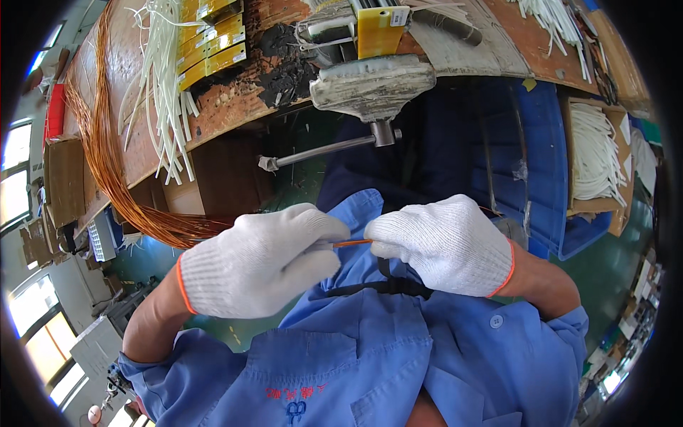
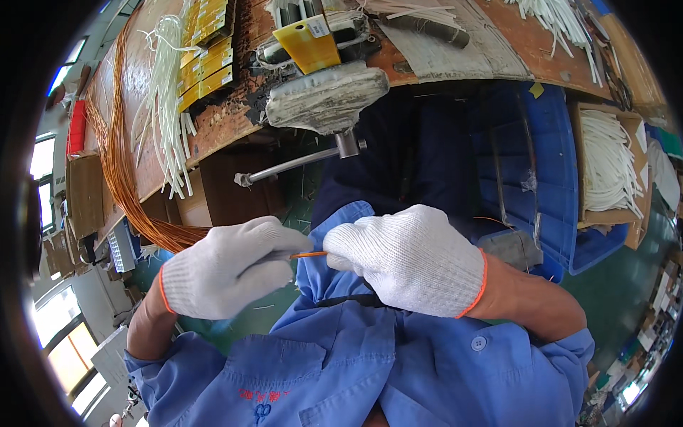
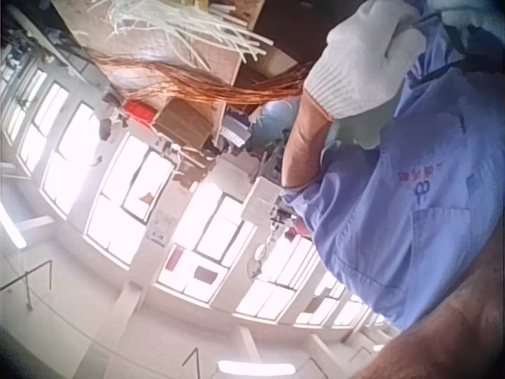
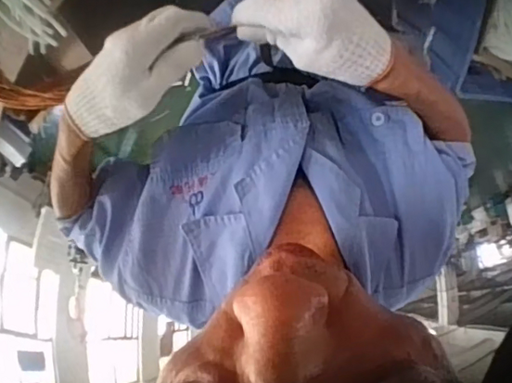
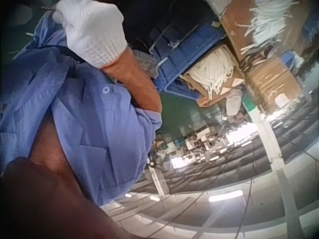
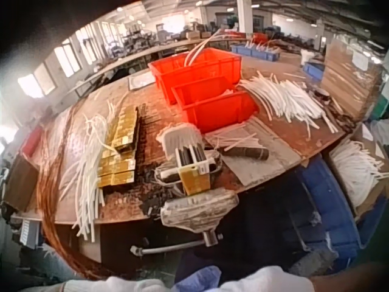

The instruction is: Manually winding copper wire onto a core and securing it with white plastic casing during an electronics fabrication task.

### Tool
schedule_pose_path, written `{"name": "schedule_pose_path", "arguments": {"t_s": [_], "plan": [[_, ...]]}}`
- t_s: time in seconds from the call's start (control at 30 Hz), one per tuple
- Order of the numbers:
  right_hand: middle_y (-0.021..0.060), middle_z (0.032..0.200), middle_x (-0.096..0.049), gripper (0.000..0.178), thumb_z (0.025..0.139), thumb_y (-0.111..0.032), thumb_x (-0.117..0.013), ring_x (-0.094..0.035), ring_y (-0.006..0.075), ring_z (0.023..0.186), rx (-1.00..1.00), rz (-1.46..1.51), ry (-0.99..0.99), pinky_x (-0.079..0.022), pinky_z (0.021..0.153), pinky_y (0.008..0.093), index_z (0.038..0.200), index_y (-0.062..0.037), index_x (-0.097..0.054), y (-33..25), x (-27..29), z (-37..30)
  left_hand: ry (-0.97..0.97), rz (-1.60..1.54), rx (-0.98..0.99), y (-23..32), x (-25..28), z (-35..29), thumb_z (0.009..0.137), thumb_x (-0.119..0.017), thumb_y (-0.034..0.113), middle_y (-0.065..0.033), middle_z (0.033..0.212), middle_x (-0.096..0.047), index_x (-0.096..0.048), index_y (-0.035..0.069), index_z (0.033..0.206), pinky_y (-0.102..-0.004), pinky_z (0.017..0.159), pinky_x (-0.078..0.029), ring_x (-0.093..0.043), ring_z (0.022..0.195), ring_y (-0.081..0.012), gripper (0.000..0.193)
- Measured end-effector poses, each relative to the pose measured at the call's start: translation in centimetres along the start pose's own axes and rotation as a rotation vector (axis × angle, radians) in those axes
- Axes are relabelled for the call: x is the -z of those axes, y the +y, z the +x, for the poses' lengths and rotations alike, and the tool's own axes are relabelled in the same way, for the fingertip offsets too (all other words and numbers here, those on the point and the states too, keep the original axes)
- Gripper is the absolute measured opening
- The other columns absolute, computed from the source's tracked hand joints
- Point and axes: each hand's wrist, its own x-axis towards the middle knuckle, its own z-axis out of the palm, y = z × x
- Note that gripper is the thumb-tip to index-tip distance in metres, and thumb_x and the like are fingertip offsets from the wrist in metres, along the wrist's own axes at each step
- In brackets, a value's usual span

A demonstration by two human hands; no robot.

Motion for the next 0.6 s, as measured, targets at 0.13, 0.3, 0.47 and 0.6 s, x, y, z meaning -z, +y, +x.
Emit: {"name": "schedule_pose_path", "arguments": {"t_s": [0.13,0.3,0.47,0.6], "plan": [[0.0083,0.073,-0.064,0.016,0.104,-0.026,-0.076,-0.071,0.0249,0.062,0.052,-0.015,0.009,-0.052,0.052,0.038,0.107,-0.0115,-0.072,0.0,-0.3,0.2,-0.064,-0.025,-0.037,-2.2,0.2,-0.4,0.103,-0.074,0.009,-0.0163,0.107,-0.075,-0.075,0.002,0.129,-0.0382,0.085,-0.06,-0.076,0.095,-0.0287,0.027],[0.0089,0.076,-0.067,0.014,0.103,-0.024,-0.077,-0.072,0.0281,0.065,0.041,0.112,0.034,-0.055,0.056,0.0398,0.107,-0.0115,-0.073,0.5,-1.2,0.3,-0.006,-0.095,0.095,-2.1,-1.4,-0.8,0.106,-0.074,0.015,-0.0131,0.09,-0.075,-0.077,0.002,0.122,-0.0387,0.074,-0.061,-0.077,0.077,-0.03,0.021],[0.01,0.079,-0.069,0.013,0.102,-0.022,-0.077,-0.074,0.0308,0.07,0.019,0.186,-0.033,-0.058,0.059,0.0424,0.105,-0.0108,-0.073,0.6,-1.8,0.3,0.015,0.203,0.011,-2.9,-3.2,-1.8,0.105,-0.076,0.022,-0.0106,0.072,-0.069,-0.073,0.006,0.108,-0.041,0.062,-0.058,-0.071,0.061,-0.0331,0.017],[0.0107,0.086,-0.072,0.017,0.101,-0.023,-0.077,-0.075,0.0322,0.073,0.02,0.089,-0.148,-0.058,0.06,0.0444,0.107,-0.0089,-0.07,-0.4,-3.0,0.5,-0.048,0.427,-0.004,-1.7,-4.3,-1.3,0.102,-0.079,0.026,-0.0097,0.069,-0.065,-0.068,0.01,0.097,-0.0445,0.058,-0.056,-0.07,0.061,-0.0326,0.02]]}}
